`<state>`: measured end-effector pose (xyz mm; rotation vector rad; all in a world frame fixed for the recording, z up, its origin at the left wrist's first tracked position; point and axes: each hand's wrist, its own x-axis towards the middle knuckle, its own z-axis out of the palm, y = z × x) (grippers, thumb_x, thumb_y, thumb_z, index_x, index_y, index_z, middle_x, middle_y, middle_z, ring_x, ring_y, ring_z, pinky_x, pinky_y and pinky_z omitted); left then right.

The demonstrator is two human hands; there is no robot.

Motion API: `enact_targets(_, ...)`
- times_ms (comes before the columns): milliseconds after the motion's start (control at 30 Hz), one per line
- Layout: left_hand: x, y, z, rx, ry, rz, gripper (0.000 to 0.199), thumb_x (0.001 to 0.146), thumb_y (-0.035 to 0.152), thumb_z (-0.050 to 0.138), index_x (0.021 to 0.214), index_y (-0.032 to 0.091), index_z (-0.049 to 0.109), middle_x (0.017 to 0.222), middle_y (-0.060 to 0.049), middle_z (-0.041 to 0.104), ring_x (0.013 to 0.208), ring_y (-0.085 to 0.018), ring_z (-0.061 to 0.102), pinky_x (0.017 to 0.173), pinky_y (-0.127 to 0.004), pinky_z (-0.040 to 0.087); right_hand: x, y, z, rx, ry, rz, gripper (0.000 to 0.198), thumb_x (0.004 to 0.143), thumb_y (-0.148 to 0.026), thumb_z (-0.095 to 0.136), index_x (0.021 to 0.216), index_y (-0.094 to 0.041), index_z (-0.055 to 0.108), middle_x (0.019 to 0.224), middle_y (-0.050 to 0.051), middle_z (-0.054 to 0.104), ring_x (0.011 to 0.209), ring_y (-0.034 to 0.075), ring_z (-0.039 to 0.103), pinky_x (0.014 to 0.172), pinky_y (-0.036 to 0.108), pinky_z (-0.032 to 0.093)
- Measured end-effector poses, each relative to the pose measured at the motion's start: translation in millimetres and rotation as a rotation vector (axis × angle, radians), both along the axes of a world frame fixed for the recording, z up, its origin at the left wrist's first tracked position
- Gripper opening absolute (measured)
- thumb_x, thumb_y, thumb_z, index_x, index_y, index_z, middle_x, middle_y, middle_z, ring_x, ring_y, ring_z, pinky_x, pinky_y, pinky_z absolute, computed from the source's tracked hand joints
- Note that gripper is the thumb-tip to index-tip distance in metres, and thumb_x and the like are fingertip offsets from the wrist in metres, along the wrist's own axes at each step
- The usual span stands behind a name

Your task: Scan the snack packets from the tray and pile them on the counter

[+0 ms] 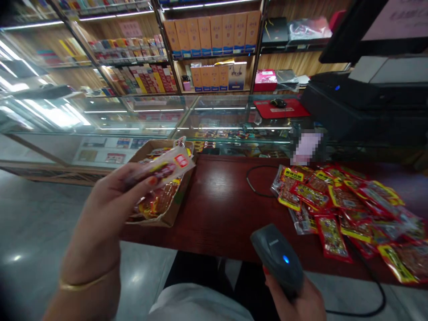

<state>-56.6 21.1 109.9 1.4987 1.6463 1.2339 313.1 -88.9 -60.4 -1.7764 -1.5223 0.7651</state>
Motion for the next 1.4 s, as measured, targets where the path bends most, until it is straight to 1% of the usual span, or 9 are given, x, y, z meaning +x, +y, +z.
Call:
enact_targets(100, 77, 45, -34.4, -0.162, -0.368, -0.335, 0.037, 0.083, 0.037, 0.068, 0.114, 0.018, 0.071, 0.091, -0.004, 0.076, 0.068, -0.015, 0.068, 0.059, -0.024, 0.053, -9, 9, 6, 0.078, 0.057, -0.142, 0.052, 0.083, -0.067, 0.066, 0.087, -0.018, 0.082, 0.08, 0.009, 0.082, 0.073, 0.027, 0.078, 0.071, 0.029, 0.062)
enact_targets(200, 130, 93, -86.7, -0.452, -0.683, -0.489, 0.034, 0.081, 0.026, 0.064, 0.112, 0.016, 0.074, 0.1, -0.009, 0.077, 0.071, -0.015, 0.071, 0.057, -0.022, 0.052, -14, 17, 12, 0.142, 0.054, -0.132, 0.048, 0.082, -0.065, 0.069, 0.089, -0.019, 0.081, 0.082, 0.009, 0.082, 0.075, 0.027, 0.077, 0.074, 0.031, 0.061)
enact_targets(300, 146, 118, -129.0, -0.605, -0.713, -0.473, 0.036, 0.08, 0.019, 0.063, 0.115, 0.016, 0.075, 0.109, -0.011, 0.078, 0.074, -0.015, 0.073, 0.058, -0.021, 0.054, -15, 20, 15, 0.177, 0.029, -0.05, 0.041, 0.085, -0.058, 0.068, 0.089, -0.02, 0.08, 0.078, 0.008, 0.081, 0.071, 0.026, 0.076, 0.074, 0.032, 0.061)
enact_targets(400, 142, 122, -149.6, -0.643, -0.635, -0.482, 0.039, 0.079, 0.015, 0.063, 0.115, 0.018, 0.076, 0.112, -0.01, 0.078, 0.076, -0.016, 0.074, 0.059, -0.021, 0.056, -17, 17, 16, 0.152, -0.034, -0.019, 0.039, 0.089, -0.056, 0.064, 0.089, -0.019, 0.079, 0.078, 0.008, 0.08, 0.071, 0.026, 0.076, 0.075, 0.033, 0.061)
enact_targets(700, 140, 128, -151.4, -0.719, -0.562, -0.523, 0.041, 0.074, 0.014, 0.062, 0.112, 0.019, 0.078, 0.107, -0.01, 0.079, 0.077, -0.02, 0.077, 0.059, -0.025, 0.061, -14, 9, 14, 0.099, -0.172, 0.131, 0.037, 0.091, -0.05, 0.06, 0.094, -0.018, 0.079, 0.086, 0.012, 0.081, 0.076, 0.028, 0.078, 0.072, 0.033, 0.062)
enact_targets(900, 139, 127, -152.8, -0.728, -0.559, -0.509, 0.036, 0.073, 0.014, 0.067, 0.107, 0.015, 0.079, 0.092, -0.01, 0.08, 0.082, -0.022, 0.077, 0.068, -0.029, 0.063, -13, 6, 16, 0.071, -0.134, 0.08, 0.037, 0.091, -0.054, 0.061, 0.085, -0.021, 0.077, 0.073, 0.009, 0.079, 0.065, 0.025, 0.075, 0.069, 0.032, 0.061)
enact_targets(1200, 142, 122, -152.2, -0.615, -0.587, -0.473, 0.032, 0.076, 0.023, 0.071, 0.105, 0.018, 0.081, 0.097, -0.006, 0.079, 0.074, -0.015, 0.071, 0.061, -0.021, 0.057, -14, 5, 18, 0.055, -0.033, -0.059, 0.039, 0.087, -0.057, 0.064, 0.085, -0.02, 0.077, 0.08, 0.01, 0.08, 0.072, 0.026, 0.074, 0.075, 0.033, 0.061)
enact_targets(1300, 159, 119, -146.3, -0.538, -0.637, -0.456, 0.032, 0.075, 0.024, 0.077, 0.106, 0.018, 0.081, 0.096, -0.005, 0.079, 0.072, -0.011, 0.069, 0.065, -0.02, 0.056, -9, 3, 16, 0.086, -0.02, -0.091, 0.041, 0.088, -0.057, 0.062, 0.086, -0.019, 0.077, 0.079, 0.01, 0.08, 0.067, 0.025, 0.073, 0.071, 0.032, 0.061)
enact_targets(1400, 204, 122, -132.3, -0.507, -0.645, -0.521, 0.027, 0.08, 0.024, 0.077, 0.106, 0.019, 0.08, 0.101, -0.006, 0.079, 0.073, -0.011, 0.068, 0.064, -0.021, 0.056, -4, 0, 15, 0.104, 0.016, -0.179, 0.043, 0.087, -0.06, 0.062, 0.084, -0.019, 0.077, 0.074, 0.009, 0.079, 0.064, 0.025, 0.072, 0.07, 0.033, 0.061)
